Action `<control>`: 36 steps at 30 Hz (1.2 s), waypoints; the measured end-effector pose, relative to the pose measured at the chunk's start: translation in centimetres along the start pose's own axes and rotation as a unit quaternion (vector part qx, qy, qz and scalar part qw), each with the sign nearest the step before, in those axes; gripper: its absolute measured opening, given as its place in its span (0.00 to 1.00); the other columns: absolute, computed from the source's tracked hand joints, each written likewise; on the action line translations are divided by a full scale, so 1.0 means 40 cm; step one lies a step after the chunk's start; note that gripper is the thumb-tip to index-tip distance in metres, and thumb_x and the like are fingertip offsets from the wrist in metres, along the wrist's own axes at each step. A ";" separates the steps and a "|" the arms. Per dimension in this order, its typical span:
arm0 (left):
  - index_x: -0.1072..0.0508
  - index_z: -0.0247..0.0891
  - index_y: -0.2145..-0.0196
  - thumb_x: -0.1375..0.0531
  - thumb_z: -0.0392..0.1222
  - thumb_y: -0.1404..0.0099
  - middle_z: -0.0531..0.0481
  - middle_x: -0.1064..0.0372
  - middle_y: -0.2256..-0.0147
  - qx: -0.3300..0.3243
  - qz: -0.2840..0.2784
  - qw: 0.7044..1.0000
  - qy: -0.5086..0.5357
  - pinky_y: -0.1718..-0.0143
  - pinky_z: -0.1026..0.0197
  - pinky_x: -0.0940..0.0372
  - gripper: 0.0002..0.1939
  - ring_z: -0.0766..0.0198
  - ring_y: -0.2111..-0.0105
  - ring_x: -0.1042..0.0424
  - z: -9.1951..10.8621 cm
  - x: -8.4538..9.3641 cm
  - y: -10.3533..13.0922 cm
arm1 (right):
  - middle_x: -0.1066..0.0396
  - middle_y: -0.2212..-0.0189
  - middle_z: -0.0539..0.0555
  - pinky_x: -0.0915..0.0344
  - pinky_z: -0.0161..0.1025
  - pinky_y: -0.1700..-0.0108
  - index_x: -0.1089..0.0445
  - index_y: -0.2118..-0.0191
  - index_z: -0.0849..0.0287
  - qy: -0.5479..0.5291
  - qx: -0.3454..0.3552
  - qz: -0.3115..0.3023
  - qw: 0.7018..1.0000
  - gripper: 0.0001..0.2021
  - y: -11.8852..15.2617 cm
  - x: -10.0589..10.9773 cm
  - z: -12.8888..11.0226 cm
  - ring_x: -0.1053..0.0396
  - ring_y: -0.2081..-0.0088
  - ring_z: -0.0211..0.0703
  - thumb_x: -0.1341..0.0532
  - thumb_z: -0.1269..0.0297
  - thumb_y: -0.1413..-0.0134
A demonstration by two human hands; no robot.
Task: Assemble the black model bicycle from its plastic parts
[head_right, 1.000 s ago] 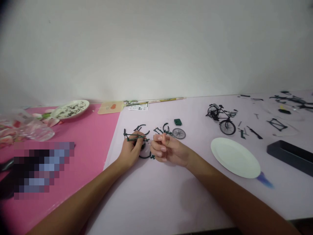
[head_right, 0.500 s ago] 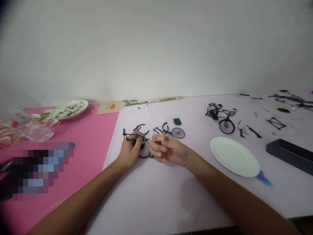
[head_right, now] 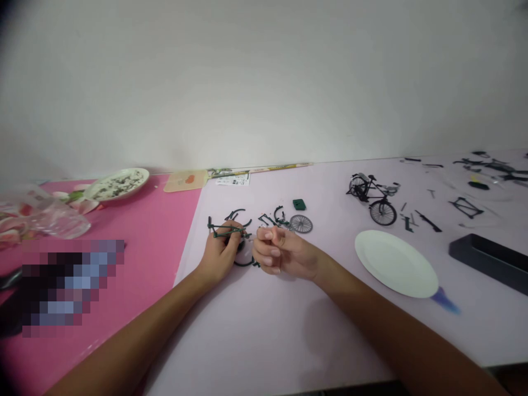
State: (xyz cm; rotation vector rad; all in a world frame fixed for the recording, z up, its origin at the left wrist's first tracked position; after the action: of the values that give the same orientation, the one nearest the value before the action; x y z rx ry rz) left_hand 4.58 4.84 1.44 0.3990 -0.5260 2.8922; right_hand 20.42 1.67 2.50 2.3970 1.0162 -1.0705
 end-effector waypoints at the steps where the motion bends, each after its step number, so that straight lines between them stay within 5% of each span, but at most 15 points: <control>1: 0.28 0.37 0.61 0.49 0.48 0.23 0.53 0.32 0.71 -0.002 0.000 1.000 -0.002 0.69 0.63 0.42 0.15 0.66 0.73 0.37 0.000 0.000 0.000 | 0.48 0.79 0.44 0.42 0.31 0.77 0.39 0.67 0.55 0.002 0.002 -0.004 1.000 0.19 0.000 -0.001 -0.001 0.42 0.73 0.38 0.29 0.52 0.40; 19: 0.28 0.37 0.62 0.49 0.47 0.23 0.52 0.32 0.71 -0.005 -0.004 1.000 0.004 0.69 0.63 0.42 0.15 0.66 0.72 0.36 0.006 -0.001 -0.002 | 0.49 0.78 0.44 0.42 0.30 0.77 0.39 0.67 0.55 0.013 0.013 -0.007 1.000 0.17 0.000 -0.002 -0.002 0.42 0.73 0.38 0.31 0.53 0.38; 26: 0.28 0.37 0.62 0.49 0.47 0.23 0.53 0.34 0.74 0.008 -0.005 1.000 0.006 0.71 0.63 0.43 0.15 0.66 0.74 0.38 0.001 0.000 -0.002 | 0.48 0.76 0.44 0.46 0.30 0.78 0.38 0.64 0.55 0.102 0.050 0.041 0.993 0.19 -0.006 0.009 -0.016 0.44 0.74 0.36 0.30 0.49 0.40; 29: 0.27 0.37 0.62 0.48 0.45 0.24 0.52 0.32 0.72 0.008 -0.007 1.000 0.004 0.70 0.63 0.42 0.14 0.66 0.73 0.36 0.001 -0.001 -0.003 | 0.44 0.76 0.42 0.53 0.29 0.79 0.36 0.58 0.53 0.237 0.109 0.114 0.959 0.17 -0.009 0.017 -0.024 0.49 0.78 0.32 0.30 0.52 0.40; 36: 0.26 0.38 0.62 0.47 0.45 0.25 0.50 0.28 0.70 0.003 -0.038 0.999 -0.018 0.69 0.62 0.40 0.13 0.63 0.72 0.33 0.008 -0.004 0.001 | 0.37 0.75 0.44 0.42 0.35 0.70 0.27 0.46 0.52 0.528 0.195 0.209 0.800 0.18 0.012 -0.021 -0.032 0.40 0.73 0.36 0.30 0.58 0.40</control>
State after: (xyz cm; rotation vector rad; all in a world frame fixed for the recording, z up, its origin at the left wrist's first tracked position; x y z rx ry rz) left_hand 4.82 4.67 1.66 0.4633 -0.4963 2.8190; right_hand 21.05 1.63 3.98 3.3826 0.4227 0.3740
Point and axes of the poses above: each hand's wrist, its own y-axis away from the middle knuckle, its own x-axis out of the back of the hand, z = x × y, the point moved 5 cm from there along -y, towards the middle knuckle
